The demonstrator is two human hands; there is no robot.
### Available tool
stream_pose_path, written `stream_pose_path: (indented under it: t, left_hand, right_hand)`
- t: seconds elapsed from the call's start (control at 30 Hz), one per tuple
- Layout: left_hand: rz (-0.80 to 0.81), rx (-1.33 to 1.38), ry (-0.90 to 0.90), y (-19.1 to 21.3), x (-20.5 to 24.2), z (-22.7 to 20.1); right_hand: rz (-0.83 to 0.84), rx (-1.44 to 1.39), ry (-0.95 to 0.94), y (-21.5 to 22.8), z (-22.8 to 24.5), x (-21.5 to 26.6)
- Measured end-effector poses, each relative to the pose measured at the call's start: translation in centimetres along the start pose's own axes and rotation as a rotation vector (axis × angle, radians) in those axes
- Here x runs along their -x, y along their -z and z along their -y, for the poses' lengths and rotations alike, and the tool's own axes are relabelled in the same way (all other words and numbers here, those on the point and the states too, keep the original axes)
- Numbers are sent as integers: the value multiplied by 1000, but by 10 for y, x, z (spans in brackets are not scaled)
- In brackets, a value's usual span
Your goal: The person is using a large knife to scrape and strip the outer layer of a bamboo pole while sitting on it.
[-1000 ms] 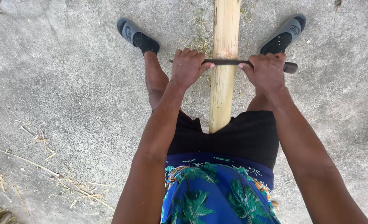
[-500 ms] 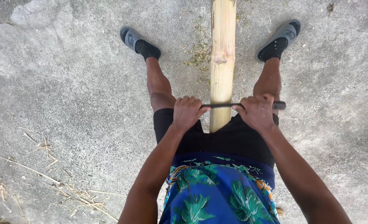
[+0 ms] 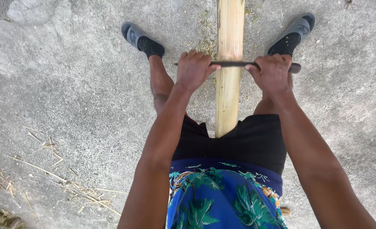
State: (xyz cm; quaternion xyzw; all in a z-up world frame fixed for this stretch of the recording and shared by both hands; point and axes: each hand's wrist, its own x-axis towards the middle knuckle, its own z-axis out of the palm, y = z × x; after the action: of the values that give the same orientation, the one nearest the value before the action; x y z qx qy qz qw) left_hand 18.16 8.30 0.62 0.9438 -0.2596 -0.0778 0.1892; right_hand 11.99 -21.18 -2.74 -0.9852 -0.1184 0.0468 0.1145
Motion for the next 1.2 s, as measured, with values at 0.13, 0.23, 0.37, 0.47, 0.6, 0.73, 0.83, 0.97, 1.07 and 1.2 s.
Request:
stream_pose_path:
  t: [0.13,0.23,0.37,0.47,0.6,0.73,0.83,0.97,1.07,1.2]
  left_hand:
    - [60,-25,5,2,-9,-3]
    - [98,-54,30,0,3,-7]
    - [112,-56,42,2,45,-30]
    - [129,-12,46,-6,94,-49]
    - [49,62,-1,-20,144,-66]
    - [-15,98,-41,-29,132,-52]
    - [28,8,-41,-31,73,-23]
    - [-52,-2,-29,-16,21,-7]
    - [-161,13,17,-13,10,-6]
    - [-257,38,105,-22,28,-15]
  right_hand:
    - [-67,-69,-4,0,1,0]
    - [-63,-118,1,-2,2,7]
    - [58,-111,-38,-3,17,40]
    - [212,-100,-110,17,45,82]
    - [33,-128,-35,23,65,134]
    - [-38,-134,-8,26,61,124]
    - [73,7,-106,34,45,67]
    - [46,60,-92,27,22,15]
    - [-65,113,-48,15,14,7]
    - [-97,132,-14,6,13,26]
